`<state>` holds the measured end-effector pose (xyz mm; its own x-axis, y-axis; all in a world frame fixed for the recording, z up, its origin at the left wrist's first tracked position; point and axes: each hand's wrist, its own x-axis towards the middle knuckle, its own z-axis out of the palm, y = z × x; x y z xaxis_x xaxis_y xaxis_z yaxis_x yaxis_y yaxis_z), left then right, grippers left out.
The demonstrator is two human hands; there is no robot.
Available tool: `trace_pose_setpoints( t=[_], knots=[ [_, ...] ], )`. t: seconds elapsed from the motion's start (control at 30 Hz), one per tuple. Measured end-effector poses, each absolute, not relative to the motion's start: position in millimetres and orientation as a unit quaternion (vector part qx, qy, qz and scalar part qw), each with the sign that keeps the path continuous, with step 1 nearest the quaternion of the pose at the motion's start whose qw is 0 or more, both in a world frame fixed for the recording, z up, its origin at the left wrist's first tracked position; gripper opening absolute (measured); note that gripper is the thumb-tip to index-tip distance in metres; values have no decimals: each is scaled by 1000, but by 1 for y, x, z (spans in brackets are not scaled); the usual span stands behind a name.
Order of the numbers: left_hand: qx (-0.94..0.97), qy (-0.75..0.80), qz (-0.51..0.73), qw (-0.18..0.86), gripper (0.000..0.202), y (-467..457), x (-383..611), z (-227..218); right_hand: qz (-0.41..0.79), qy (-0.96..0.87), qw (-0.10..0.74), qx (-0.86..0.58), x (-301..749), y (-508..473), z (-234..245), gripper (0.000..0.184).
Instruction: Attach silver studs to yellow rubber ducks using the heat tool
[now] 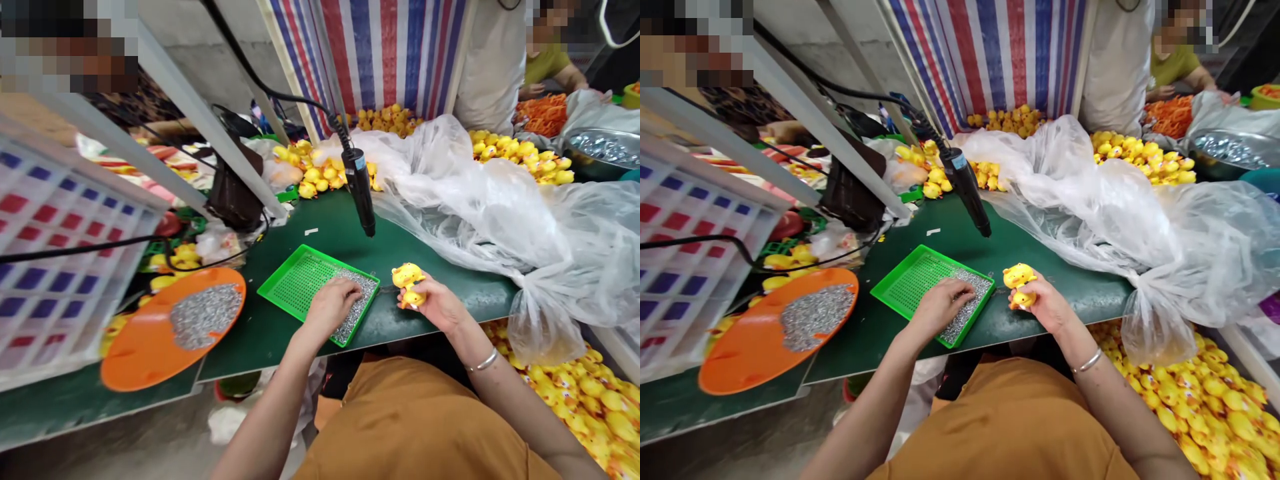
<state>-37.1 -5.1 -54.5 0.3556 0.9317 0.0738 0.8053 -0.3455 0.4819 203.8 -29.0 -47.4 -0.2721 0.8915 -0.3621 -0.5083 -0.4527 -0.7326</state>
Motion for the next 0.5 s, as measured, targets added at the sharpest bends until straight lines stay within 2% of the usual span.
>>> trace_pose_setpoints(
  t=[0.23,0.37,0.5],
  knots=[
    [746,560,281,226,19,-2,-30,-49,759,-262,449,-390,206,-33,-45,66],
    [754,572,252,199,17,-4,-27,-57,761,-249,443,-404,205,-36,-49,74],
    [791,558,200,154,17,-6,-30,-64,770,-226,438,-405,206,-37,-53,71]
  ],
)
